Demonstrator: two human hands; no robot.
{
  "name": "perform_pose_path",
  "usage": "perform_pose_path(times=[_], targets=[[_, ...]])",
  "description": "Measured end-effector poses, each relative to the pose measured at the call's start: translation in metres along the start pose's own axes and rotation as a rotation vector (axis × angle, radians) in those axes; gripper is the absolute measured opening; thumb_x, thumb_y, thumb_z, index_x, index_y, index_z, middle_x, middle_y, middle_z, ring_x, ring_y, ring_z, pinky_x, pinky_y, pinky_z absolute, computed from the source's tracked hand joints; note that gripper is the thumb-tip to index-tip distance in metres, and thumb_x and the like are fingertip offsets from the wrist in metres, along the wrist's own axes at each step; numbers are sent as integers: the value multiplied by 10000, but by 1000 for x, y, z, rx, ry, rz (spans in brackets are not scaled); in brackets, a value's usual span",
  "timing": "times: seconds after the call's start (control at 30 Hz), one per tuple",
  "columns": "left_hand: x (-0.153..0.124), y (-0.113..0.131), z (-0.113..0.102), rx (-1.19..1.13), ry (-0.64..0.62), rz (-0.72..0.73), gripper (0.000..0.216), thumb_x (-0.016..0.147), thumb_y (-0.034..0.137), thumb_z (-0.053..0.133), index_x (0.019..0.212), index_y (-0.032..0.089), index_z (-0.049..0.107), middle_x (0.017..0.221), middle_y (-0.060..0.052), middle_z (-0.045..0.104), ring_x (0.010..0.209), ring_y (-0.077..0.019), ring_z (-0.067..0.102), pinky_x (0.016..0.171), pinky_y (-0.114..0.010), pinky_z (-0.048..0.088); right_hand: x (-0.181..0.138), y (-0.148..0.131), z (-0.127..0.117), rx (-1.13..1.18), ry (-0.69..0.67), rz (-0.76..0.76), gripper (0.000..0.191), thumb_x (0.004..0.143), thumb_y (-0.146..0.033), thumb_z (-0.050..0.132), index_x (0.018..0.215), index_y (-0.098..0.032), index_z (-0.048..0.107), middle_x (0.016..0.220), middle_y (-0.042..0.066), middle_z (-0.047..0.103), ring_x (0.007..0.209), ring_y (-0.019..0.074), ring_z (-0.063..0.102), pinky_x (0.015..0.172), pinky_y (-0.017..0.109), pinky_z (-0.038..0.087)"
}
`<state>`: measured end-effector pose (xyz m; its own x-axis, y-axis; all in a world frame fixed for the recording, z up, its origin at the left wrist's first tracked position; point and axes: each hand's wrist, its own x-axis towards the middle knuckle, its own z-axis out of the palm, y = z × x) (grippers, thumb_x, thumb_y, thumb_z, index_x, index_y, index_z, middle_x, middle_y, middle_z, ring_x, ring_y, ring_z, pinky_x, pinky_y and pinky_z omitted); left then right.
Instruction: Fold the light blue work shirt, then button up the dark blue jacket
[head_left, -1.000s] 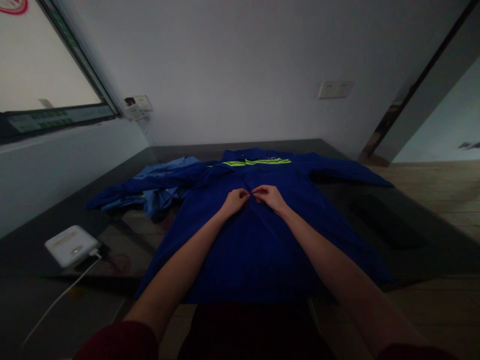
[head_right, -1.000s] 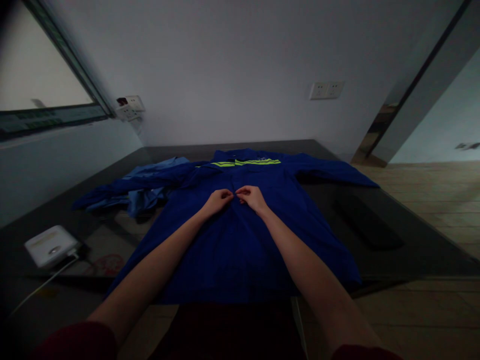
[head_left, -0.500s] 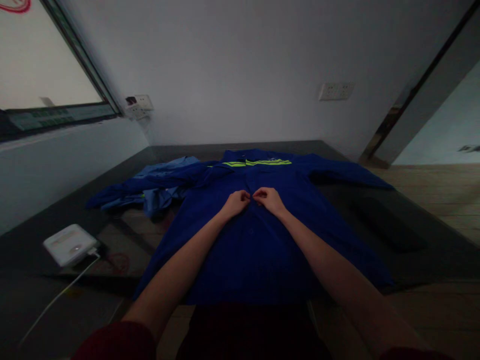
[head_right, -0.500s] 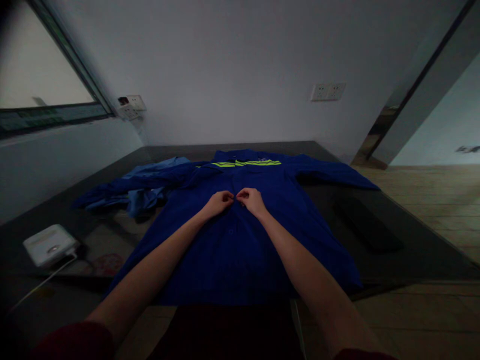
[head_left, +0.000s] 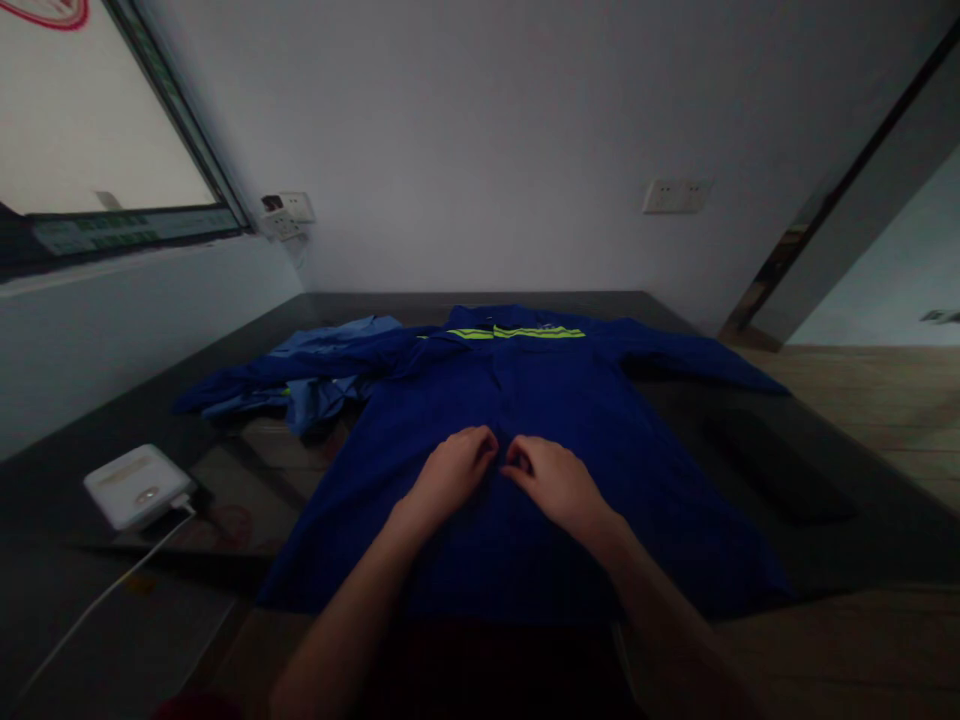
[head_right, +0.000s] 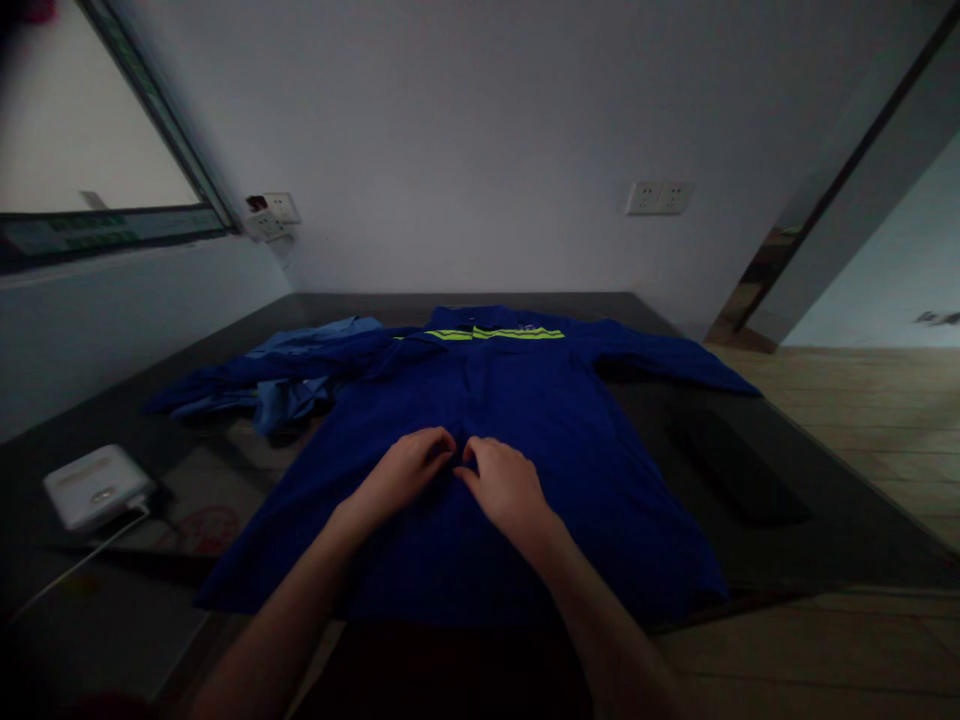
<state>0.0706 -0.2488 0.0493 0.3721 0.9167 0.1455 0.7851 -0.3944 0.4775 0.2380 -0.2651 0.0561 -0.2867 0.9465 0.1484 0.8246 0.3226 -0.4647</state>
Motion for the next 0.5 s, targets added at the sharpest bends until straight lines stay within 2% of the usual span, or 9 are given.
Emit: perform_pose_path(times=[0.1, 0.2, 0.33, 0.5], targets=[[-14, -6, 21, -76, 47, -73, 174, 875, 152, 445, 959, 197, 591, 977, -48, 625, 884, -171, 605, 804, -282, 460, -22, -7, 24, -69, 94, 64, 158, 810, -293, 640, 924, -205, 575, 907, 59, 641, 844, 220, 609, 630, 287, 415], [-19, -9, 33, -106, 93, -123, 180, 882, 165, 442, 969, 194, 596, 977, -45, 617, 870, -164, 603, 799, -277, 460, -29, -8, 41, -100, 187, 100, 197, 813, -297, 627, 955, -189, 542, 935, 85, 615, 891, 247, 587, 702, 331, 446], [-20, -1, 32, -17, 71, -127, 148, 883, 233, 480, 977, 208, 592, 976, -40, 611, 887, -177, 595, 765, -276, 454, -29, -4, 44, -112, 198, 126, 195, 794, -170, 586, 980, -173, 528, 964, 100, 601, 923, 260, 569, 761, 361, 455], [-21, 13, 29, 142, 19, -155, 142, 872, 267, 518, 989, 207, 570, 1006, -49, 610, 932, -203, 580, 753, -293, 442, -29, 5, 39, -110, 181, 162, 335, 773, -39, 490, 1084, -159, 519, 1019, 107, 613, 981, 253, 570, 798, 346, 453]])
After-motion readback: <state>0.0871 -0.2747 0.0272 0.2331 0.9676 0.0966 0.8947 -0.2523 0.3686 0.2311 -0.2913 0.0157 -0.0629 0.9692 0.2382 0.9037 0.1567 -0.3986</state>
